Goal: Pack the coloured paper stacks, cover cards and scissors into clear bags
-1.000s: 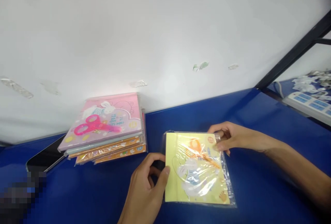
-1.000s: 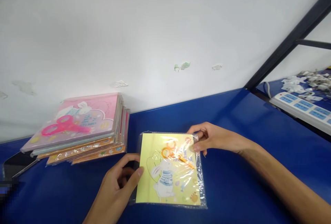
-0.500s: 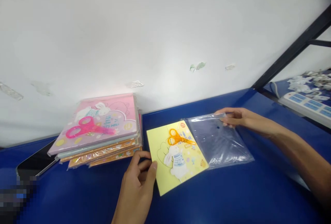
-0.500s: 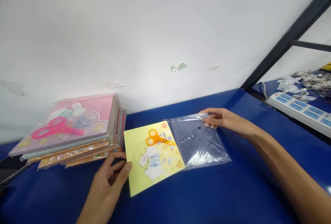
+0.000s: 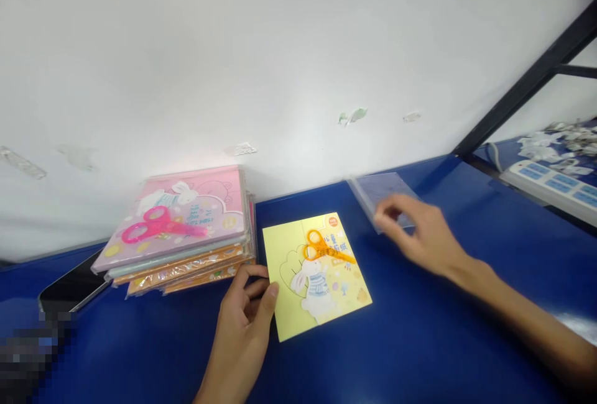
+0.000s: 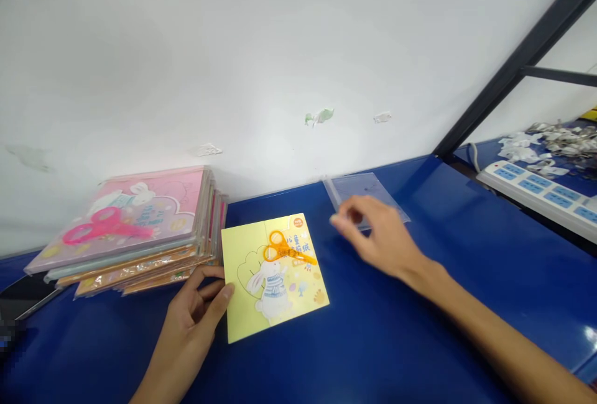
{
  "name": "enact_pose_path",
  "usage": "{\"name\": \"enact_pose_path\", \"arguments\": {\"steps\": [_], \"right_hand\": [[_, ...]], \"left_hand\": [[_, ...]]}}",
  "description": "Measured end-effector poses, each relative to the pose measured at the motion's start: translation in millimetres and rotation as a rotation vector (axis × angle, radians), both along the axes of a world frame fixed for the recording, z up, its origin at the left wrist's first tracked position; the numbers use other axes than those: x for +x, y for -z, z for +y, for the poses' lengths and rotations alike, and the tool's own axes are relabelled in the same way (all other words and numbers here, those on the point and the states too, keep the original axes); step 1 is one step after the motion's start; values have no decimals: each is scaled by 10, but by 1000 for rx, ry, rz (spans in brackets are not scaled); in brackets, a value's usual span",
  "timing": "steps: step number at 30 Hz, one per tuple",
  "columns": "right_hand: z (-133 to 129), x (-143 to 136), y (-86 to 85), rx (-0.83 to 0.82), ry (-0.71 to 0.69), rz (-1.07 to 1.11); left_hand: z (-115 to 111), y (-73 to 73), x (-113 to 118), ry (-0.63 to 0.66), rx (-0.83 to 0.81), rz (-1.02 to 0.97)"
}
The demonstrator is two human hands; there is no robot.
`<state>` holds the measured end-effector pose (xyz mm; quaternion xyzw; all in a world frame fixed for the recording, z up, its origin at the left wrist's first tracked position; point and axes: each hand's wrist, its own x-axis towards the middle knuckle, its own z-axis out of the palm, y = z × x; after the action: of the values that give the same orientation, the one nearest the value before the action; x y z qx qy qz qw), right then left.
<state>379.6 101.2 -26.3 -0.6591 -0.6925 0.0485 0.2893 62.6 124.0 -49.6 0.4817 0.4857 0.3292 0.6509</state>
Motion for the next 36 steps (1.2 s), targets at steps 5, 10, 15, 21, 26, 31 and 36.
{"name": "enact_pose_path", "arguments": {"steps": [5,10,15,21,26,31,36], "right_hand": [[-140,-486,154,-166,-259,-75],[-96,-383,217,-250,-154,117],[-7,-151,199,-195,8,-21],[-4,-160,172,-262,25,-126],[-66,-325,127,-451,-170,367],[-109,-348,84,-408,-154,668],[-101,-254,43,-312,-13,895]], "left_hand": [[-3,21,-1,29,26,31],[-12,16,17,25,34,46],[-4,29,-3,18,58,43],[-5,38,-11,26,65,9],[-15,13,-4,24,97,30],[-34,-46,25,14,129,166],[-23,-49,30,-19,93,136]]}}
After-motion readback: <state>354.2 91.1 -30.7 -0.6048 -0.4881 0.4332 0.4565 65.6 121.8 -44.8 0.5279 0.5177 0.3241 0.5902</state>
